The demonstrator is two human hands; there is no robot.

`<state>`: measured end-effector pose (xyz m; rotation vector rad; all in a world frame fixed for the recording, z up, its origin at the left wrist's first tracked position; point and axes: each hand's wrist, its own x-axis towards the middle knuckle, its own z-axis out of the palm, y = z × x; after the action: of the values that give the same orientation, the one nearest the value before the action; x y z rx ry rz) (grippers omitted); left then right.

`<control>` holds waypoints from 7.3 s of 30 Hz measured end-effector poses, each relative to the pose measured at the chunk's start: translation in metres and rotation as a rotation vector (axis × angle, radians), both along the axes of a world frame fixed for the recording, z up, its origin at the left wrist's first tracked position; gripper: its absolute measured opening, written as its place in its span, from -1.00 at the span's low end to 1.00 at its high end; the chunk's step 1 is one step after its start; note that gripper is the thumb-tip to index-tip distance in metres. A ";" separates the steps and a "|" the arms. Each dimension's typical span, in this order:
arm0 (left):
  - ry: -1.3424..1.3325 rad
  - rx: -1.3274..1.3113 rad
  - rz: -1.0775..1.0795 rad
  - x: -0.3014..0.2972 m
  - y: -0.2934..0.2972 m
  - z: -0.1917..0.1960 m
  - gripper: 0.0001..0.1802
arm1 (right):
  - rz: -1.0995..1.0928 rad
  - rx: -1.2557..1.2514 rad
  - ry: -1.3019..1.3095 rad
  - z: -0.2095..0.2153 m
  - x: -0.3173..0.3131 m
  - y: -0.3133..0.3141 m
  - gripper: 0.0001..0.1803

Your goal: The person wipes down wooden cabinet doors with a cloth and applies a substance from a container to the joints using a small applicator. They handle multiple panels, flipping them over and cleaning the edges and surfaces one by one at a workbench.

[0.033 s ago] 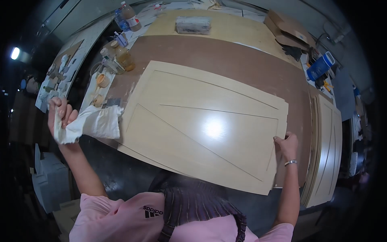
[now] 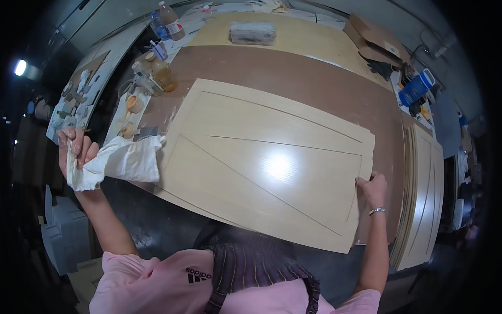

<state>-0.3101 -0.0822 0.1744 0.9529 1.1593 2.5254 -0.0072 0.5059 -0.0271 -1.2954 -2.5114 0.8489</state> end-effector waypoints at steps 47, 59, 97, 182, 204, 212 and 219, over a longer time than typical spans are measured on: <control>1.271 -0.820 0.158 -0.180 0.040 -0.247 -0.53 | 0.495 0.524 0.221 -0.016 -0.134 -0.470 -0.69; 0.631 -0.756 -0.057 -0.099 -0.032 -0.150 -0.65 | 0.218 -0.237 0.552 0.004 -0.139 -0.458 -0.82; 0.529 -1.195 0.577 -0.185 -0.156 -0.232 -0.78 | 0.051 0.497 0.144 -0.014 -0.116 -0.409 -0.73; 0.464 -0.906 0.189 -0.265 0.070 -0.220 -0.68 | 0.033 0.552 0.068 -0.010 -0.121 -0.414 -0.62; 0.535 -0.945 0.118 -0.329 0.090 -0.227 -0.71 | 0.033 0.549 0.096 -0.015 -0.126 -0.416 -0.65; 0.570 -0.969 -0.018 -0.332 0.105 -0.216 -0.76 | 0.013 0.571 0.092 -0.013 -0.125 -0.415 -0.65; 0.570 -1.091 -0.027 -0.334 0.113 -0.207 -0.74 | -0.011 0.548 0.077 -0.013 -0.123 -0.415 -0.66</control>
<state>-0.6439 0.0312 -0.0329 1.2758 2.2389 1.1742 -0.1301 0.0906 -0.0406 -1.0605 -2.4214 0.1703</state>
